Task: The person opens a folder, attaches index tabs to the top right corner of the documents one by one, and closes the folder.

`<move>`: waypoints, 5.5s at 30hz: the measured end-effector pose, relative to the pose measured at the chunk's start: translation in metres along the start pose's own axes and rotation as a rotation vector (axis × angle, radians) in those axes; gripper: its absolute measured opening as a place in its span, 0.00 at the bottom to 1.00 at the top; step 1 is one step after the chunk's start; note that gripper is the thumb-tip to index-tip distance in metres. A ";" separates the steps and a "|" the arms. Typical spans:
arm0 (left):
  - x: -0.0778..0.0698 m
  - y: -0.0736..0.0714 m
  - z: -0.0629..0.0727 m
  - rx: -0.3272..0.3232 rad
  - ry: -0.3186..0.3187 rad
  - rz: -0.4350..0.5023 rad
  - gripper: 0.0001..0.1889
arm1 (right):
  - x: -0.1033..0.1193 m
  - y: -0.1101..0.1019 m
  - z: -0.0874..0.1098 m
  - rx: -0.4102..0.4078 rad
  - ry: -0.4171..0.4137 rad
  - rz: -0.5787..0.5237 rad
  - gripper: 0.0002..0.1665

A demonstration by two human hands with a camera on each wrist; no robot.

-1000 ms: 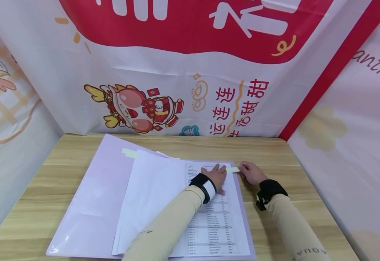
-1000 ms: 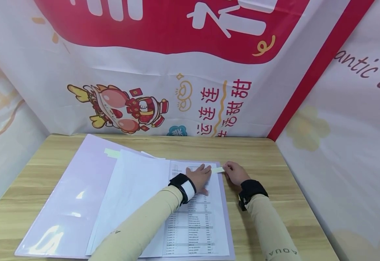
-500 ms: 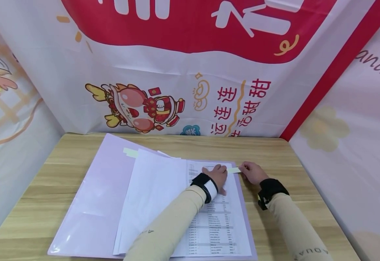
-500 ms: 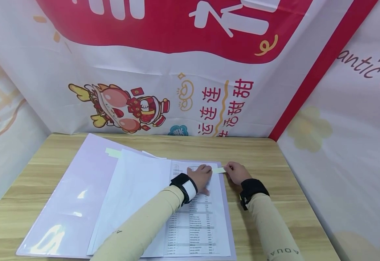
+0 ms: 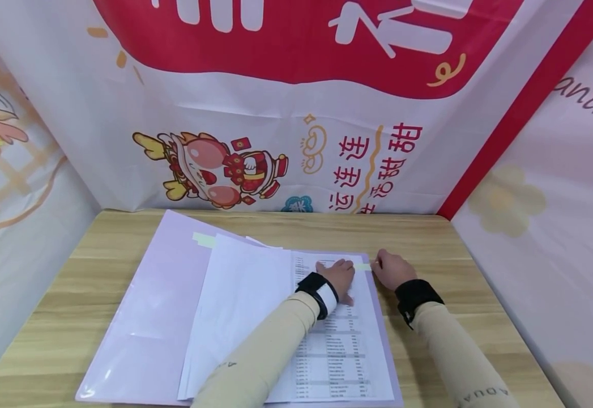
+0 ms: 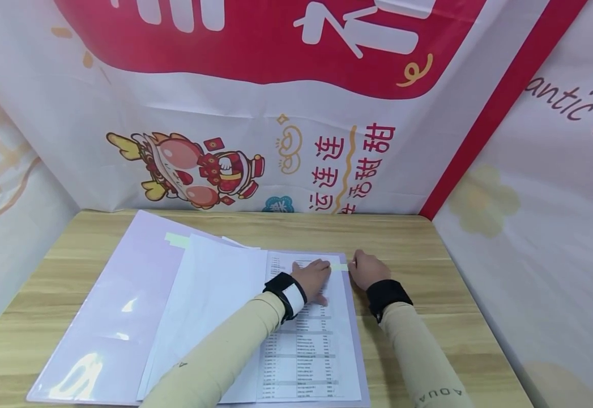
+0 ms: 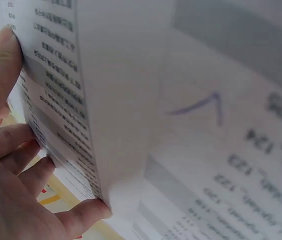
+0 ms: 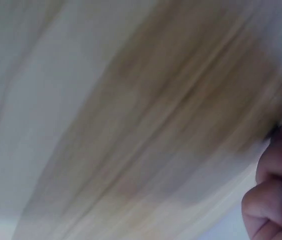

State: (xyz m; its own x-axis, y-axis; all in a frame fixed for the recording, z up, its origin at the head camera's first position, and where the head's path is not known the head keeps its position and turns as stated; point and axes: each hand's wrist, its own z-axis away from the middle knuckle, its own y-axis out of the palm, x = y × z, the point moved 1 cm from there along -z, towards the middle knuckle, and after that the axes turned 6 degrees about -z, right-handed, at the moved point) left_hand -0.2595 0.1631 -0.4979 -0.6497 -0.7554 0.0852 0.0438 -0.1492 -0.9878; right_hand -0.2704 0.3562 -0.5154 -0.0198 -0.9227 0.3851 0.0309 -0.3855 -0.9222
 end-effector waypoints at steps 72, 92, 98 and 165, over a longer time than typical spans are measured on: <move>0.005 0.017 -0.017 -0.027 0.031 0.026 0.41 | 0.028 0.015 -0.010 -0.046 -0.010 0.064 0.12; 0.006 0.017 -0.014 0.006 0.032 0.031 0.42 | 0.036 0.014 0.001 0.003 -0.102 0.051 0.13; 0.005 0.015 -0.014 0.007 0.038 0.027 0.42 | 0.025 0.011 0.003 -0.021 -0.120 0.069 0.10; -0.025 0.003 0.076 -0.043 0.006 -0.062 0.44 | 0.021 0.015 -0.003 -0.018 0.017 0.057 0.10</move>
State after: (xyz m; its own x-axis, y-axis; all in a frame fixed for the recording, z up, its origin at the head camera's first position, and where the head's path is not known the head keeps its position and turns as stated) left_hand -0.1856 0.1334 -0.4932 -0.6544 -0.7420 0.1455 -0.0290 -0.1676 -0.9854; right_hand -0.2732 0.3317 -0.5210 -0.0358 -0.9429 0.3311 0.0145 -0.3317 -0.9433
